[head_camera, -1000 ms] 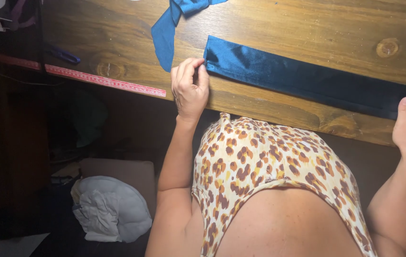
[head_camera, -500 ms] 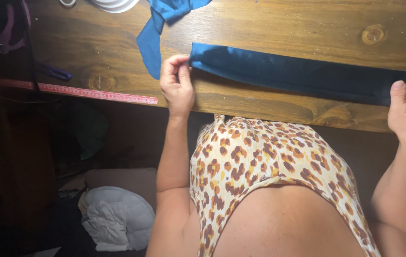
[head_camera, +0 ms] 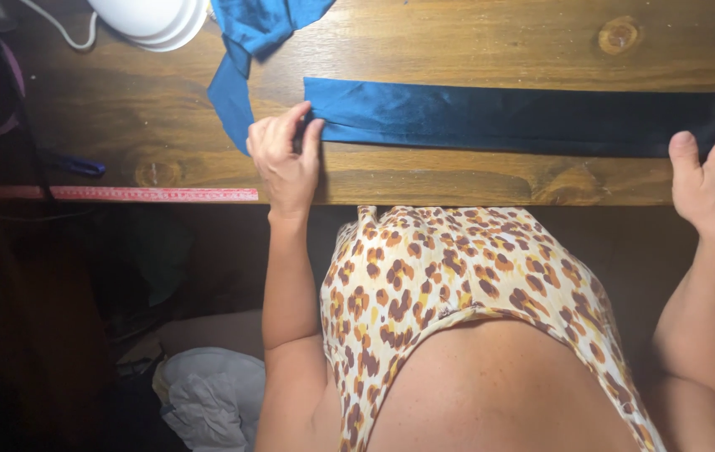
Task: Manually turning a sewn blue fabric tube right-side out using hands and a pin.
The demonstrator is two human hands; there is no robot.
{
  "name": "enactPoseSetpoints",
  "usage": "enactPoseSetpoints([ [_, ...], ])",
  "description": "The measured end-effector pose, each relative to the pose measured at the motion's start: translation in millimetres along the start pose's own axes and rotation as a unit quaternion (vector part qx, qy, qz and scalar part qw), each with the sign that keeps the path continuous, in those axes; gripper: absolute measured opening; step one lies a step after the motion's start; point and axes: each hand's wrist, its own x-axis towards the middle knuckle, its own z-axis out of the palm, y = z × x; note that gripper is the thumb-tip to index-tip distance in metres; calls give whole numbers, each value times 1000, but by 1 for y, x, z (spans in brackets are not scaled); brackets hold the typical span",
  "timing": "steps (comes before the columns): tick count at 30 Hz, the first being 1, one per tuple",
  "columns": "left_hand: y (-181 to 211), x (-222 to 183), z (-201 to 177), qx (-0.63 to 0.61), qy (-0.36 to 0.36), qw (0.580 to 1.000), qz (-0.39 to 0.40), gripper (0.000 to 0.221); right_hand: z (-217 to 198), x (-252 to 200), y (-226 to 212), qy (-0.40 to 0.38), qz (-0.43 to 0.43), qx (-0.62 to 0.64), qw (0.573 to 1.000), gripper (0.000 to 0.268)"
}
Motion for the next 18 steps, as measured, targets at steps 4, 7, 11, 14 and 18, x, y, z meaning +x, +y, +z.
enactPoseSetpoints([
  [4,5,9,-10,11,-6,1000,-4,15,-7,-2,-12,8,11,-10,1000,70],
  [7,20,28,-19,78,-30,996,-31,37,-13,4,-19,24,-23,-31,999,72],
  [11,38,45,9,25,-122,983,137,60,-11,27,-10,93,-269,40,958,71],
  [14,26,51,34,13,-191,968,164,78,6,56,26,57,-282,38,957,60],
  [18,24,65,34,-8,-147,968,205,26,15,74,52,26,-238,27,971,30],
])
